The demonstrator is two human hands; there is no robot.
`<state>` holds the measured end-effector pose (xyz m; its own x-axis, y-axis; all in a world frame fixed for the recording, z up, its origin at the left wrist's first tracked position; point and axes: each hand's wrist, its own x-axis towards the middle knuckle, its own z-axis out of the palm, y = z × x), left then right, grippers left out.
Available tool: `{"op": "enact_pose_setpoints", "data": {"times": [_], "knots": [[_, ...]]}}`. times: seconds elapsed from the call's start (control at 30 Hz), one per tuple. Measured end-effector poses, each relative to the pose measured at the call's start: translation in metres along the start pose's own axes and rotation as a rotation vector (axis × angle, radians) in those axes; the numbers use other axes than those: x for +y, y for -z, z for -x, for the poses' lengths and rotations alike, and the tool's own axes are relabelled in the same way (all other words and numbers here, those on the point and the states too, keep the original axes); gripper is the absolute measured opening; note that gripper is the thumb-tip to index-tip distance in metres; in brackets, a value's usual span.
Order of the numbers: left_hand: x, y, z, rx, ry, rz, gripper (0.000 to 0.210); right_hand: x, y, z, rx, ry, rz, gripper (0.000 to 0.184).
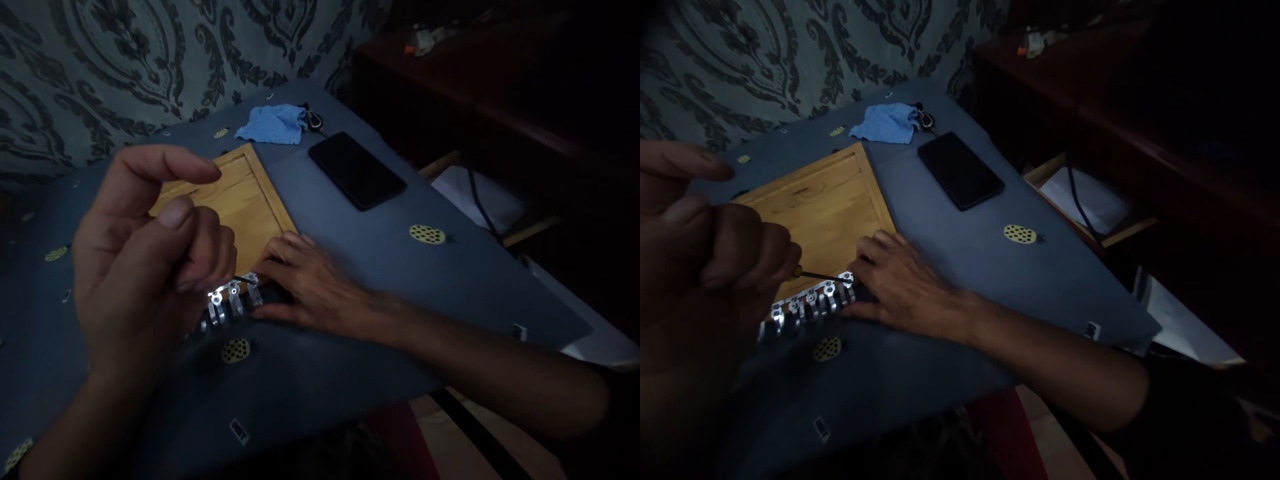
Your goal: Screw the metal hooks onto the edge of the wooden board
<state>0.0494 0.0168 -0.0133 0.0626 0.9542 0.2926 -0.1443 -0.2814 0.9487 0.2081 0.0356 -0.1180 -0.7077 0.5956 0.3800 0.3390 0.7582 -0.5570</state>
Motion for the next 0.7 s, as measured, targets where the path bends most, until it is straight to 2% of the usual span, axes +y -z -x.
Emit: {"op": "enact_pose_setpoints", "data": {"times": [0.33, 0.6, 0.7], "knots": [[0.0018, -0.0043, 0.0006, 0.066, 0.012, -0.001, 0.031, -0.0005, 0.0002, -0.0005, 0.006, -0.001, -0.023, 0.055], [0.0008, -0.0051, -0.0022, -0.079, 0.030, 0.013, 0.028, -0.0016, 0.0017, -0.0010, -0.031, -0.022, 0.001, 0.046], [-0.0048, -0.0004, -0.0078, -0.210, -0.043, 0.038, 0.028, -0.0022, 0.0025, -0.0009, -0.018, -0.017, -0.006, 0.046]]}}
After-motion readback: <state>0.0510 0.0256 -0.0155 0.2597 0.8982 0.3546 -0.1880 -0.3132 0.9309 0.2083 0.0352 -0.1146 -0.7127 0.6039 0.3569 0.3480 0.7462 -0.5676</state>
